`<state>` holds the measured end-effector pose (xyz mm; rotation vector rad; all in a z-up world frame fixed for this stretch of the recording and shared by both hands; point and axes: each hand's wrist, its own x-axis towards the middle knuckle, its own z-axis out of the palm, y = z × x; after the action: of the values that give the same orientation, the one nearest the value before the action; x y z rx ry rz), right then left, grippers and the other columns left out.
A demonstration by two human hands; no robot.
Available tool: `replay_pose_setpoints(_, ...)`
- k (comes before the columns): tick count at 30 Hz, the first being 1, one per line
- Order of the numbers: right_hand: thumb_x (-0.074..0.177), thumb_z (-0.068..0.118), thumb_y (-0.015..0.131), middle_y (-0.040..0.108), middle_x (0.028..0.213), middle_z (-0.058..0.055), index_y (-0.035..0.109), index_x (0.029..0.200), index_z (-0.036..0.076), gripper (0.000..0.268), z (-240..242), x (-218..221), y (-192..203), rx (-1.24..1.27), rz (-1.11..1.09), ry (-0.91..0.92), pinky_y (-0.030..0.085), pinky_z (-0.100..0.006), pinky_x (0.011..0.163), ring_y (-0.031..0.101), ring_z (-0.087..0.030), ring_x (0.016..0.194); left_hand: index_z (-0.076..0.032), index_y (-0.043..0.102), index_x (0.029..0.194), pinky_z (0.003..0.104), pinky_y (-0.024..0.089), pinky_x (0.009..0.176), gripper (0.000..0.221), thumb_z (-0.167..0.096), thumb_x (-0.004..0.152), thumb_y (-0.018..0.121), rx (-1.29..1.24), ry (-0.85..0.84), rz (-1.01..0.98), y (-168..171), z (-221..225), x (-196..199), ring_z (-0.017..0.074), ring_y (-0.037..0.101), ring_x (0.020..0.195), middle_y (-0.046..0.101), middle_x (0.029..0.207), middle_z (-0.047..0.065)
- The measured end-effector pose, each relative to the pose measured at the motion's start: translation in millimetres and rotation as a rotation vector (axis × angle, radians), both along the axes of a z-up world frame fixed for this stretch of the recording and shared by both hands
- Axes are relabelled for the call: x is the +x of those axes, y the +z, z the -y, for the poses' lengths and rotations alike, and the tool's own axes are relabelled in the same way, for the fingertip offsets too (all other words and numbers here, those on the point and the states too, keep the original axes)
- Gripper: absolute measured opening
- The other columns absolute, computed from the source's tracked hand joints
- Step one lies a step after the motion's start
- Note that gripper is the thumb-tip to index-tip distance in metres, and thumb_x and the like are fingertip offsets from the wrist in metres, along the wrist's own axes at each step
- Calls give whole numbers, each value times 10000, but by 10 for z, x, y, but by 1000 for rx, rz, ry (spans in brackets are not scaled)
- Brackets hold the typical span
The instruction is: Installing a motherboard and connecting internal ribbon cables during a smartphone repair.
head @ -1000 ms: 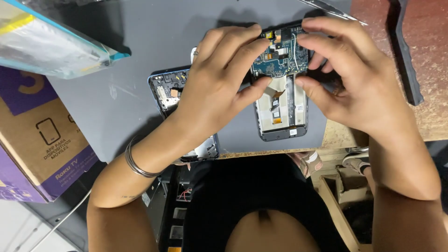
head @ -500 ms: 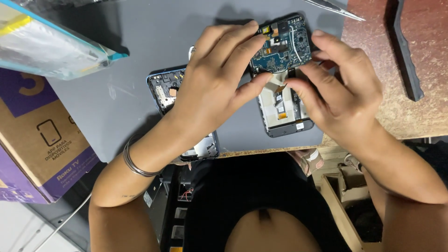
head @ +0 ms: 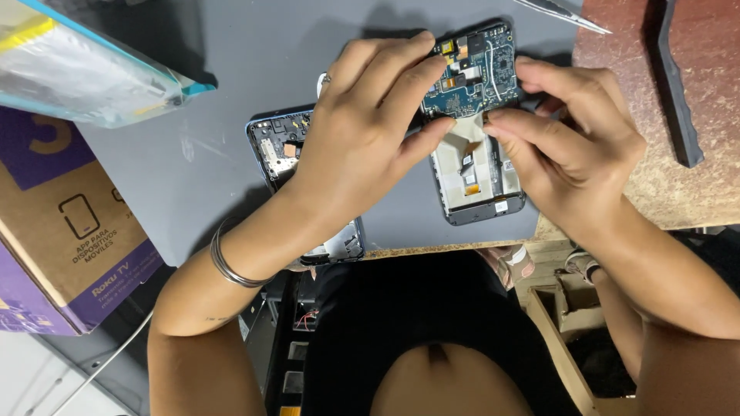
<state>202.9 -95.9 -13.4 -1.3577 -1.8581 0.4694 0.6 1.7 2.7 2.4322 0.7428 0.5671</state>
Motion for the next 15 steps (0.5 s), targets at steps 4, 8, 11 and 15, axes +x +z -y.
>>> replay_pose_setpoints(4, 950, -48, 685, 559, 1180, -313, 691, 996, -76, 55, -12, 9, 44, -21, 7, 15, 499, -399, 730, 521, -397, 1025, 65, 574, 1099, 413, 476, 862, 330, -145, 912, 748, 34, 36, -28, 15, 43, 35, 323, 498, 1000, 521, 1171, 182)
replay_pose_setpoints(8, 957, -34, 676, 563, 1195, -324, 696, 978, -91, 63, -4, 35, 24, -5, 37, 25, 500, -403, 718, 542, -398, 964, 10, 564, 1097, 428, 440, 794, 314, -168, 901, 732, 10, 73, -86, 39, 62, 60, 317, 473, 963, 503, 1166, 146)
replay_pose_setpoints(11, 968, -9, 646, 566, 1191, -330, 696, 969, -95, 100, -11, 29, 42, -2, 40, 25, 500, -420, 741, 552, -403, 949, -25, 532, 1043, 425, 429, 741, 307, -168, 846, 719, -20, 107, -95, 60, 56, 108, 312, 454, 926, 497, 1110, 121)
replay_pose_setpoints(15, 970, -17, 638, 568, 1174, -366, 693, 958, -105, 105, 6, 33, 52, -5, 33, 5, 507, -413, 728, 613, -410, 915, -32, 463, 975, 429, 449, 623, 432, -207, 656, 695, 16, 189, -210, 83, 58, 224, 289, 392, 873, 413, 960, 101)
